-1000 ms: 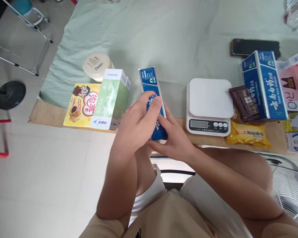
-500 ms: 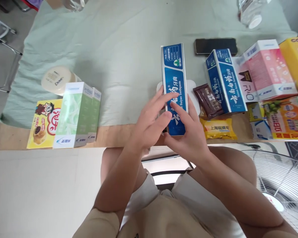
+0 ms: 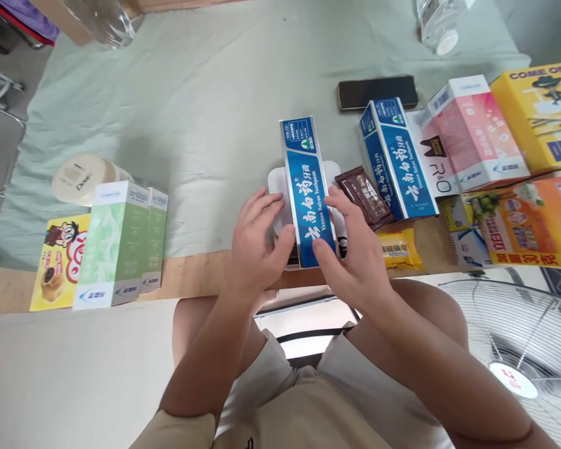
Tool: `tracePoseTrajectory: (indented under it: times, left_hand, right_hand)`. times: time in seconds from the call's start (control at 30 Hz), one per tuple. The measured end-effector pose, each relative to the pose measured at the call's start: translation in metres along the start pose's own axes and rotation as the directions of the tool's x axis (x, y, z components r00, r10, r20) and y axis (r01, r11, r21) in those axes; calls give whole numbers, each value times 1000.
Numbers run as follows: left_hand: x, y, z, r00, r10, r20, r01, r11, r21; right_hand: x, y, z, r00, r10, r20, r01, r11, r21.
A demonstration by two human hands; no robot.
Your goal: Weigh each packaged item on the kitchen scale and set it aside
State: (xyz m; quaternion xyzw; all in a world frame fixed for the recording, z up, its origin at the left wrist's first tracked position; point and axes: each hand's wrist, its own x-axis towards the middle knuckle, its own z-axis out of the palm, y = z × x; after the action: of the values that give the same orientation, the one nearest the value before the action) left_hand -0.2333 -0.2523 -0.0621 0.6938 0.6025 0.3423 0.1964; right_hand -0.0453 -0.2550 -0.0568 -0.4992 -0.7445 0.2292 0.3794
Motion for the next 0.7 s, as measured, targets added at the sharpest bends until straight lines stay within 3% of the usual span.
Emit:
tracePoseTrajectory:
  times: [0.17, 0.33, 0.43, 0.53, 0.63, 0.7]
  left_hand:
    - [-4, 11, 2, 990, 106, 97, -100, 993, -65]
    - [-10, 25, 1, 990, 143, 4, -138, 965, -224]
    - [-11, 34, 4, 997, 71, 17, -59, 924, -378]
    - [-8, 48, 10, 992, -58, 111, 110, 832, -543]
    - [4, 69, 15, 953, -193, 233, 300, 714, -633]
    - [18, 84, 19, 932, -225, 286, 363, 627, -689]
  right_hand:
    - [5, -6, 1, 998, 43, 44, -45, 998, 44]
    - [5, -20, -10, 997, -31, -64, 40, 989, 145]
    - [5, -24, -17, 990, -53, -134, 79, 976, 204]
    - [8, -20, -22, 987, -23, -158, 59, 972, 226]
    - [14, -9, -27, 982, 12, -186, 44, 954, 296]
    - [17, 0, -32, 961, 6, -275, 99, 926, 364]
